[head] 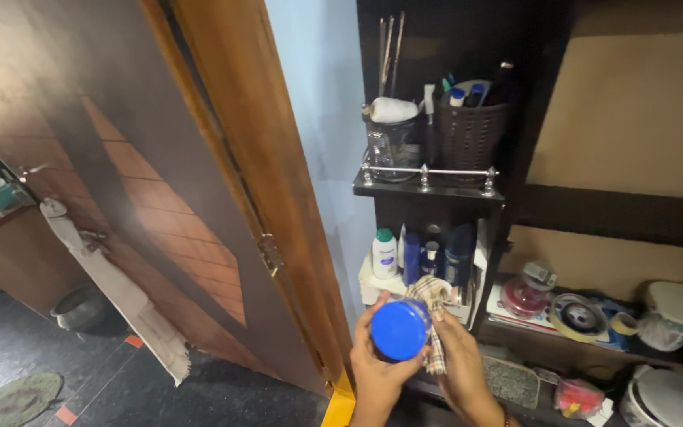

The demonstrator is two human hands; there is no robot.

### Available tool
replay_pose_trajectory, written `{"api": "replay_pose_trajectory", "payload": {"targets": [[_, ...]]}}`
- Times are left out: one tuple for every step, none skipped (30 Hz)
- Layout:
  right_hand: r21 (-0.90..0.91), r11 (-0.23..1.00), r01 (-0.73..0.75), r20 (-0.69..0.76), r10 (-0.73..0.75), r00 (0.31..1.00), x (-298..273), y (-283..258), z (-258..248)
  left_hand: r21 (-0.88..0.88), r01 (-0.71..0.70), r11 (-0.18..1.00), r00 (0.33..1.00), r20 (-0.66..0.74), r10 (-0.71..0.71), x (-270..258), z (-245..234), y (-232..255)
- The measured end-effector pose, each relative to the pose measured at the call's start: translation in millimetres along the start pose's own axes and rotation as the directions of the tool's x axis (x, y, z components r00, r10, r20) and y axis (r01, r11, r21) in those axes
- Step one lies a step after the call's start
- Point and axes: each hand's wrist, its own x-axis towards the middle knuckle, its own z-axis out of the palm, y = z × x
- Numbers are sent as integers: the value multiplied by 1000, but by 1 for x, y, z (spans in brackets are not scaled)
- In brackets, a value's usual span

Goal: The person wipes a dark wooden shelf with a cloth, then picks up various bottles, jars, and boxes from a lower shelf and places them on the cleaned shelf. The person also wipes a white box and places it on the shelf. The task involves cleaning and organizing personal care items.

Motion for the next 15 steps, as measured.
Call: {"api": "replay_pose_trajectory", "payload": {"targets": [[-16, 999, -42, -52, 41, 998, -2, -4, 0, -12, -8, 1000, 1000, 0, 8, 1, 2, 1], [-27, 996, -85, -105, 82, 991, -6, -8, 0, -22, -15, 1000, 1000, 2, 15, 2, 3, 4], [-36, 991, -129, -159, 121, 980, -9, -13, 0, -32, -21, 999, 1000, 3, 21, 2, 4, 7], [-97, 985, -140, -129, 127, 983, -12, -18, -2, -32, 1, 999, 1000, -21, -1, 3, 5, 10], [-157, 976, -148, -100, 134, 986, -15, -22, -8, -32, 23, 999, 999, -44, -24, 5, 6, 12], [-218, 964, -152, -73, 139, 988, -16, -27, -17, -35, 45, 998, 997, -64, -47, 6, 11, 13], [-190, 975, -117, -86, 102, 991, -13, -31, -28, -72, 80, 994, 997, -11, -81, 7, 18, 13], [-163, 983, -83, -104, 66, 992, -11, -34, -44, -107, 120, 987, 992, 44, -116, 8, 26, 12], [-137, 990, -47, -122, 30, 992, -7, -38, -62, -140, 161, 977, 984, 100, -148, 8, 35, 12], [-496, 850, 178, -60, -238, 969, -4, -40, -81, -78, 87, 993, 987, 139, -75, 7, 47, 11], [-765, 539, 352, 93, -449, 889, -2, -43, -100, -20, 8, 1000, 983, 181, -4, 3, 61, 12], [-888, 123, 444, 307, -560, 769, -2, -51, -120, 37, -76, 996, 972, 226, 66, 1, 75, 13], [-879, 275, 389, 219, -491, 843, 0, -66, -138, 29, -42, 999, 975, 218, 35, -1, 88, 16], [-849, 419, 322, 143, -404, 903, 6, -84, -148, 22, -12, 1000, 978, 207, 7, 0, 99, 20], [-800, 549, 240, 77, -303, 950, 12, -106, -154, 16, 18, 1000, 980, 197, -21, 2, 111, 25]]}}
